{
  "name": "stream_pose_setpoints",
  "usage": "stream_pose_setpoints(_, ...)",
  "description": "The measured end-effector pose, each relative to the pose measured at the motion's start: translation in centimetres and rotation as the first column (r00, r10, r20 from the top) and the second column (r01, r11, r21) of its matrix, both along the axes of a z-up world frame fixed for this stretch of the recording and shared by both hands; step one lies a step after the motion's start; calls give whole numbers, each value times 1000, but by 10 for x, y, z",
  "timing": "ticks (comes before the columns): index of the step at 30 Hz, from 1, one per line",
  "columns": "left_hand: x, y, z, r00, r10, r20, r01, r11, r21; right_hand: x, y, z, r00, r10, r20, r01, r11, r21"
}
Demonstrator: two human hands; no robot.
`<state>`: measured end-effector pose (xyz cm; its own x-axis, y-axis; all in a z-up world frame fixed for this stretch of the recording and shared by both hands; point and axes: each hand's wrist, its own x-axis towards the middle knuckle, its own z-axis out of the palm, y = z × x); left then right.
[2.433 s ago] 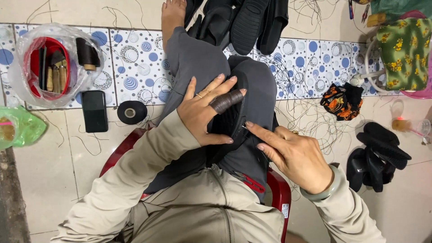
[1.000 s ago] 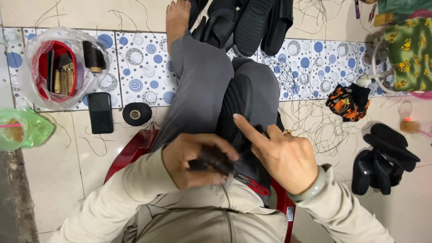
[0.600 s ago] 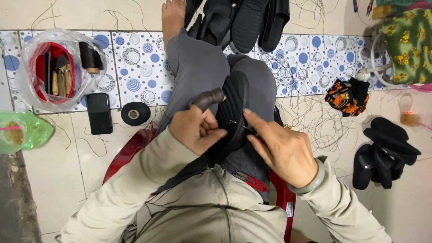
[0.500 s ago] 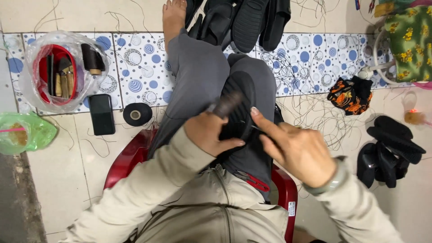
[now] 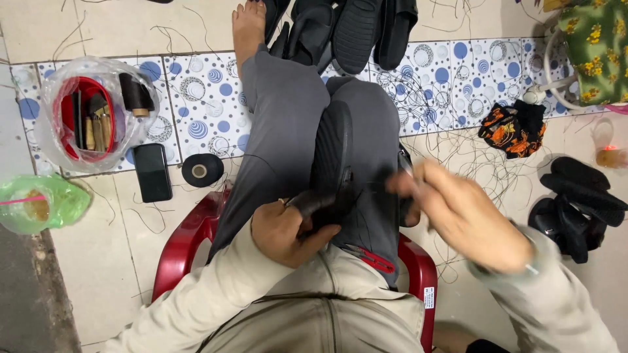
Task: Hand-sewing the sole of a black sandal using a needle and thread to repair it.
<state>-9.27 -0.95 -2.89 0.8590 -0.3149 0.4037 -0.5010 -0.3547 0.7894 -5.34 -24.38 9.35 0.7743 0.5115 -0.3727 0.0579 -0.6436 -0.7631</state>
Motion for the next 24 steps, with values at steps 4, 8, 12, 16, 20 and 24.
stream_pose_setpoints(4, 10, -11, -9, 985, 119, -129, -95, 979, 180, 26, 24, -16, 979, -186, -83, 177, 978, -108)
stream_pose_setpoints(8, 13, -14, -13, 949, 50, -312, 12, 981, 195, 36, 30, -14, 969, -146, -198, 94, 963, -252)
stream_pose_setpoints(12, 18, -14, -8, 947, 32, -320, 21, 987, 162, 26, 41, -29, 888, -285, -361, 213, 950, -228)
stream_pose_setpoints(16, 29, 6, 21, 899, 38, -436, 116, 939, 323, 8, 27, -19, 824, -411, -391, 497, 855, 148)
stream_pose_setpoints(20, 35, 35, 28, 720, -76, -689, 306, 927, 217, -9, -22, 11, 804, -359, -474, 590, 384, 710)
stream_pose_setpoints(24, 47, 21, 42, 697, -344, -629, 325, 934, -150, -2, 16, -7, 813, -568, -127, 577, 758, 305)
